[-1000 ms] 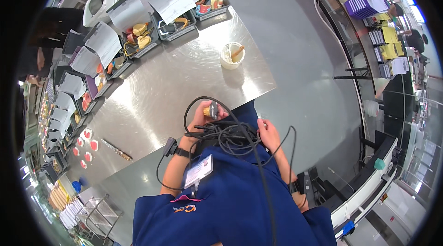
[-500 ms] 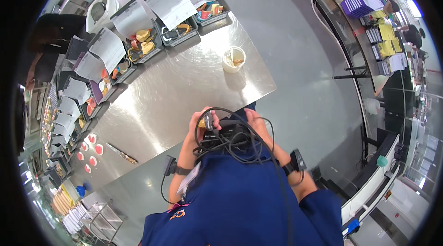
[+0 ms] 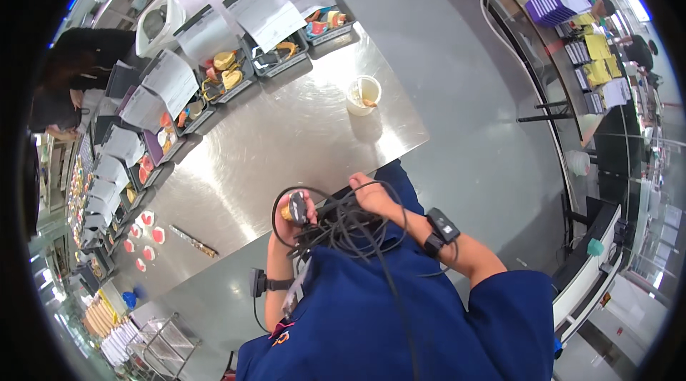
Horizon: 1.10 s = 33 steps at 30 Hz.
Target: Applying adhesive or liquid to dental prosthetic components, washing a container, and scooping white powder into the container using a small scoop.
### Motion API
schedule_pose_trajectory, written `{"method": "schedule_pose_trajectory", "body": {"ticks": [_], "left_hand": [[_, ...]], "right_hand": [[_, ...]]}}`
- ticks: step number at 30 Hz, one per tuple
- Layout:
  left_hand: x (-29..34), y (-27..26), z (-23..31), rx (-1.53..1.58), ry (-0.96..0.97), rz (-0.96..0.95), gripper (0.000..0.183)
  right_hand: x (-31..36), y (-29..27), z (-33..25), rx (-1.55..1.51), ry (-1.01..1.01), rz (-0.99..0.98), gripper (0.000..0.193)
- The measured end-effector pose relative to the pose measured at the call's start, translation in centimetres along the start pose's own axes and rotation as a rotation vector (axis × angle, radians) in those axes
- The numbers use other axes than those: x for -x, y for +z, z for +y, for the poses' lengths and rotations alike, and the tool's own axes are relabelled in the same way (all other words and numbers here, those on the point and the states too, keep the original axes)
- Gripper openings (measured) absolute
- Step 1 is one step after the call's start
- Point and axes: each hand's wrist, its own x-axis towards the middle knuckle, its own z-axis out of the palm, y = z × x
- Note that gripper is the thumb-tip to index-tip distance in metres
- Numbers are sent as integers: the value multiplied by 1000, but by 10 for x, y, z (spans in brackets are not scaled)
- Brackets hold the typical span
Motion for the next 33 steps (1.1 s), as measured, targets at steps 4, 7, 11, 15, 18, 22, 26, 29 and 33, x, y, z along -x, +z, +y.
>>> {"method": "schedule_pose_trajectory", "body": {"ticks": [4,7,11,15,18,22,26,29,33], "left_hand": [[-18,9,-4,-148,12,101,39],[-24,0,-7,-230,19,224,38],[-27,-14,22,-64,80,335,42],[-41,14,57,-107,219,353,48],[-49,47,79,7,218,212,37],[-64,61,85,-25,252,0,33],[-71,93,81,-258,266,234,31],[-74,100,79,-327,317,281,32],[-76,109,80,-395,333,320,32]], "right_hand": [[-11,-42,20,-329,350,-194,28],[-9,-119,38,15,103,-311,33],[-20,-212,30,503,219,47,52],[-44,-198,-86,67,-173,289,64],[-73,-170,-103,-35,-301,261,53],[-88,-150,-108,-72,-428,401,25],[-79,-168,-134,20,-429,564,15],[-85,-164,-136,128,-512,567,15],[-89,-167,-137,83,-527,542,14]]}}
